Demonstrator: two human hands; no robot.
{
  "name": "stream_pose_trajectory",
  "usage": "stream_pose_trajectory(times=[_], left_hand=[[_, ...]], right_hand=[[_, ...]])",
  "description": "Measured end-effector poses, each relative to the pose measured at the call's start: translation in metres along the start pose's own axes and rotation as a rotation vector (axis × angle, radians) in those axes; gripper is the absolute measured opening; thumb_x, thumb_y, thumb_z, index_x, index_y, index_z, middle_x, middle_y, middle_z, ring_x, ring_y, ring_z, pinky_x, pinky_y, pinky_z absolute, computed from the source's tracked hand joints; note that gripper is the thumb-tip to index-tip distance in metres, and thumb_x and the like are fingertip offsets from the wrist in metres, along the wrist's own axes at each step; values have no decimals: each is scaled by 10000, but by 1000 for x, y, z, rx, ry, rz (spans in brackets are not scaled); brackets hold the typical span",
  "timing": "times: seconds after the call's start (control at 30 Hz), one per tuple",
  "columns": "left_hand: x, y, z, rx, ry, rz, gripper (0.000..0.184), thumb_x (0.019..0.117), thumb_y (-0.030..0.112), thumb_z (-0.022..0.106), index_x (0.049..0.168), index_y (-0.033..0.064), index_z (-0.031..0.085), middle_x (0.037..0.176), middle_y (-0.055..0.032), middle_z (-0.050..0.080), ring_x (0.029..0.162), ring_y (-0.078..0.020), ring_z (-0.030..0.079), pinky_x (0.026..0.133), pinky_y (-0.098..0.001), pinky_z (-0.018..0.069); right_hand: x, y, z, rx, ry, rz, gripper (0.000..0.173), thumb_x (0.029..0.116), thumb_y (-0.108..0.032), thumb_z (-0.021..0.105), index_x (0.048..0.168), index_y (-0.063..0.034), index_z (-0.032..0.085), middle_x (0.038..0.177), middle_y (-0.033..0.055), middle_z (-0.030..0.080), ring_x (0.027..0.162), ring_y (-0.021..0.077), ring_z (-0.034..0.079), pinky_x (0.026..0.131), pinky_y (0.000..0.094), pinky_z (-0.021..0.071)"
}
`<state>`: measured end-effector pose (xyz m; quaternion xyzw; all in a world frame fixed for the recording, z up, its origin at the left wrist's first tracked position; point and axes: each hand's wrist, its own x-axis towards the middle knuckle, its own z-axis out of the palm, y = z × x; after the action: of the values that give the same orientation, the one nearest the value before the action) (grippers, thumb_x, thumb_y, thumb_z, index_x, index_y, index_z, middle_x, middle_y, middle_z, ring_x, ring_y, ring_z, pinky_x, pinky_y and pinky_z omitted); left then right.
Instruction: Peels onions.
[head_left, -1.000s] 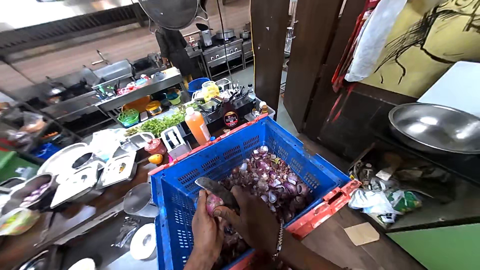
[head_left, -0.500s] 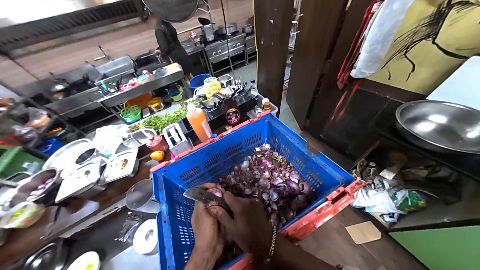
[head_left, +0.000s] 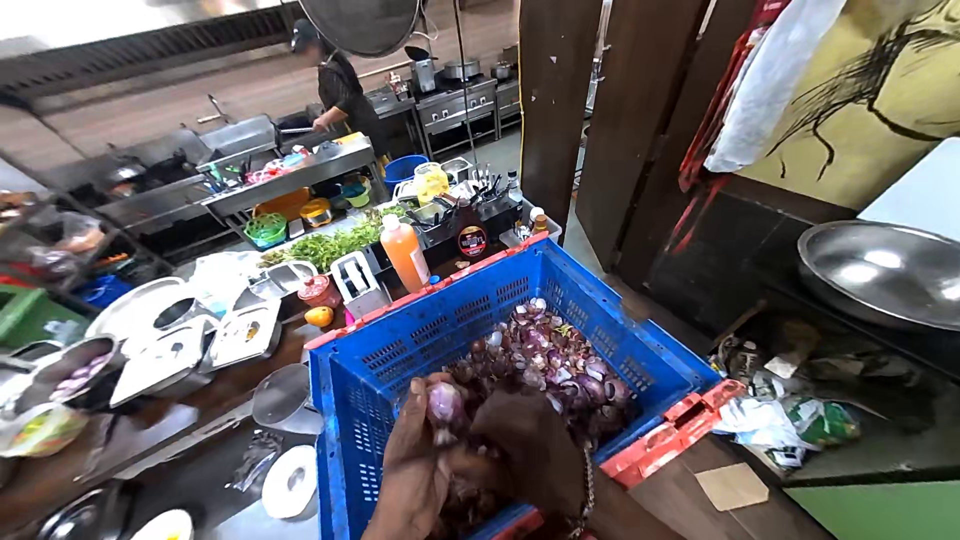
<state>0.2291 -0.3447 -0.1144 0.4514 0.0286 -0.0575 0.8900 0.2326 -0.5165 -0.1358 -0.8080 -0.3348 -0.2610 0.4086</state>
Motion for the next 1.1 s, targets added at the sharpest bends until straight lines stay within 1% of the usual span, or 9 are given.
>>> stream_pose_trajectory(times=[0.1,0.2,0.3,0.4,0.53,0.63,0.83,0.97,1.1], left_hand=[[10,12,-9,-116,9,19,446,1123,341,265,1327,13,489,1174,-225,656,810,-240,703,639,-317,601],[9,23,-17,-73,-4,62,466,1126,295,235,1386,2,486,1250,-248,633,915,-278,706,736,-362,611],[5,21,-19,-18,-46,82,454,1115,246,285,1448,-11,456,1268,-242,587,970,-286,671,778,-380,600],[3,17,-16,-37,-93,6,484,1020,145,457,1483,11,401,1380,-224,538,1059,-276,643,861,-401,568],[2,16,-16,-131,-32,-141,392,1085,129,385,1426,-47,468,1305,-260,588,1110,-334,665,959,-452,573],[1,10,-17,-46,42,-152,426,1120,304,330,1276,-34,537,1089,-219,673,905,-280,730,811,-412,636],[-1,2,-23,216,-51,72,518,902,105,748,1348,-62,547,1198,-245,648,984,-291,693,825,-413,619],[-4,10,-21,3,21,-80,438,1109,273,380,1375,-55,494,1181,-255,646,992,-327,721,854,-430,631],[-4,10,-20,-89,190,-197,541,1112,437,269,1204,-23,538,1016,-223,685,835,-291,719,735,-407,628]], right_hand=[[-8,-5,-2,13,-46,-77,405,954,-546,675,891,-146,679,718,24,589,614,161,600,509,332,506],[-8,8,-13,56,-70,295,516,950,-659,604,1026,-169,745,863,-9,696,740,111,664,640,366,588],[-3,23,-12,-16,-51,487,529,1040,-619,446,860,-178,677,724,-19,596,638,132,594,559,388,510],[1,24,-8,-116,-74,548,513,918,-671,624,1021,-178,721,813,-19,662,697,138,641,611,400,571],[3,21,-1,175,-45,511,399,986,-539,634,1063,-151,687,820,-36,664,716,77,639,659,310,579],[4,11,3,245,-117,530,452,1007,-563,579,1072,-130,686,819,-16,655,724,100,641,669,339,575],[11,11,2,290,-128,576,426,1080,-491,441,1066,-142,686,802,-10,632,719,113,623,668,346,552],[8,12,-5,228,-125,532,337,1087,-400,442,1099,-145,662,829,-14,623,731,112,616,669,345,552],[1,3,1,234,-210,578,531,1013,-632,501,1058,-131,669,794,0,633,713,137,636,655,390,565]])
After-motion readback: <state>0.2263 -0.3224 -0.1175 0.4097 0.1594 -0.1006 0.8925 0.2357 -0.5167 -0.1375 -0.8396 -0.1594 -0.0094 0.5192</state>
